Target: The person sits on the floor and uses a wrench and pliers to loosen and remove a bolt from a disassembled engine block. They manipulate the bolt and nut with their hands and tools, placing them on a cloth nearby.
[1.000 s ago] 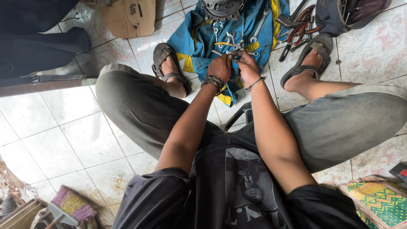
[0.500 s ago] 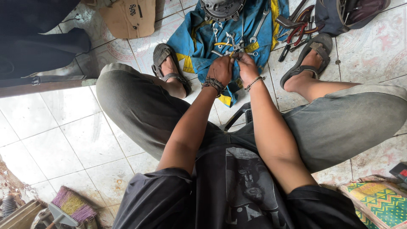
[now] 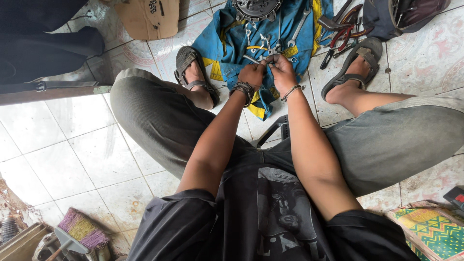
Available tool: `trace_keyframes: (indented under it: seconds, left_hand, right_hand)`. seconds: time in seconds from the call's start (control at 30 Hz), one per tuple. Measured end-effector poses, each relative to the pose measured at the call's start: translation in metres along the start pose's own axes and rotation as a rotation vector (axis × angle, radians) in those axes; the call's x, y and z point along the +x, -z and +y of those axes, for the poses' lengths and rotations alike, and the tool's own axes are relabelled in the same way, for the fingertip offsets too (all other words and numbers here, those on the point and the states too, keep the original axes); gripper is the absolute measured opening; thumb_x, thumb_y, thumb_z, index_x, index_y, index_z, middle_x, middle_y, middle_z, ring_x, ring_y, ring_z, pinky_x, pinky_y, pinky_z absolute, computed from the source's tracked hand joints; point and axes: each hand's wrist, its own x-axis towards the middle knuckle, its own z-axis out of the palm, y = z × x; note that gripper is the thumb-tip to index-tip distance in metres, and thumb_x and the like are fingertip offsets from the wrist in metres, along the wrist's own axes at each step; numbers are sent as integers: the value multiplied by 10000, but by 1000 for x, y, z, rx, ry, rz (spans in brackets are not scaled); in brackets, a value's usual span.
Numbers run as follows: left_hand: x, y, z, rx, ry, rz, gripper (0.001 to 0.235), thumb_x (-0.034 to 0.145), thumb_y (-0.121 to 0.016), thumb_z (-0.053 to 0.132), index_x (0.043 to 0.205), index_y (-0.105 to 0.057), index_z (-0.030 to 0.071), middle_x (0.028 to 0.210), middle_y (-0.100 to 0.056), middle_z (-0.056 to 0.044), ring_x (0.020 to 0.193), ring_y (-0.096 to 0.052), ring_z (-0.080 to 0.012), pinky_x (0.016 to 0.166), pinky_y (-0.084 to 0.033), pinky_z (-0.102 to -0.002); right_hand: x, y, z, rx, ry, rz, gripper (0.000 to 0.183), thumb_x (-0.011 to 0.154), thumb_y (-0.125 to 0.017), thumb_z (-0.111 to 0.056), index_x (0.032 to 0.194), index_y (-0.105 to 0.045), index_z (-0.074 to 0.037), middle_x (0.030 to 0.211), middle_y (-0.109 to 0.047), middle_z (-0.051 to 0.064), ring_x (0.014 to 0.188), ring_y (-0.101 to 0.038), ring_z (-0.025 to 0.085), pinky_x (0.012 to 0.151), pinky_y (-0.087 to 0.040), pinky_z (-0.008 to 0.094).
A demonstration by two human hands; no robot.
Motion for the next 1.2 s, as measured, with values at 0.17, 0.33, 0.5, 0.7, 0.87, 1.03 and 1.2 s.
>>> trace_keyframes:
  seconds: [0.17, 0.33, 0.5, 0.7, 0.87, 1.03, 1.2]
  left_hand:
    - [-1, -4, 1, 203, -262, 88, 537, 1088, -361, 460, 795, -652, 117, 611, -619, -125, 565, -635, -288, 541, -537, -445]
    - [22, -18, -27, 156, -58, 132, 559, 1031, -418, 477, 577, -535, 172, 463, -515, -74, 431, -515, -242, 468, -419, -433]
    - [-3, -8, 1, 123, -232, 137, 569, 1069, -371, 515, 690, -584, 148, 516, -517, -105, 443, -502, -217, 473, -446, -396]
    - [-3, -7, -13, 91, 44, 80, 611, 1028, -442, 519, 509, -481, 199, 414, -442, -8, 372, -396, -167, 452, -357, -403]
    - [14, -16, -32, 158, -61, 98, 518, 976, -505, 524, 626, -588, 151, 554, -579, -107, 557, -616, -320, 552, -479, -452]
    - [8, -9, -32, 160, 73, 98, 548, 990, -480, 485, 534, -471, 181, 467, -453, -62, 453, -473, -244, 525, -402, -432]
    - [7, -5, -30, 197, -15, 69, 479, 1003, -459, 477, 658, -569, 164, 544, -517, -78, 516, -554, -246, 536, -444, -415]
  right_hand:
    - [5, 7, 17, 90, -49, 48, 206, 989, -540, 35, 1098, -653, -98, 857, -707, 40, 757, -690, 92, 716, -583, 198]
    - [2, -4, 10, -33, -6, 29, 210, 998, -537, 41, 1100, -647, -106, 876, -713, 40, 782, -679, 95, 712, -560, 201]
    - [3, -2, 15, 39, -79, 102, 153, 995, -589, -2, 1080, -651, -113, 825, -703, 25, 690, -655, 66, 658, -549, 169]
    - [-1, -7, 23, -63, -65, 72, 184, 1001, -564, 14, 1088, -651, -122, 818, -687, 32, 709, -645, 88, 638, -546, 197]
    - [-3, -5, 30, 43, -99, 116, 208, 986, -547, 15, 1090, -666, -120, 792, -710, 61, 695, -692, 113, 682, -575, 204]
    - [-4, -13, 29, -214, -21, 62, 219, 992, -559, 8, 1129, -656, -134, 857, -728, 67, 789, -672, 126, 754, -569, 274]
    - [-12, -20, 27, -142, -28, 106, 238, 998, -531, 10, 1141, -650, -138, 885, -720, 32, 839, -655, 92, 823, -544, 250]
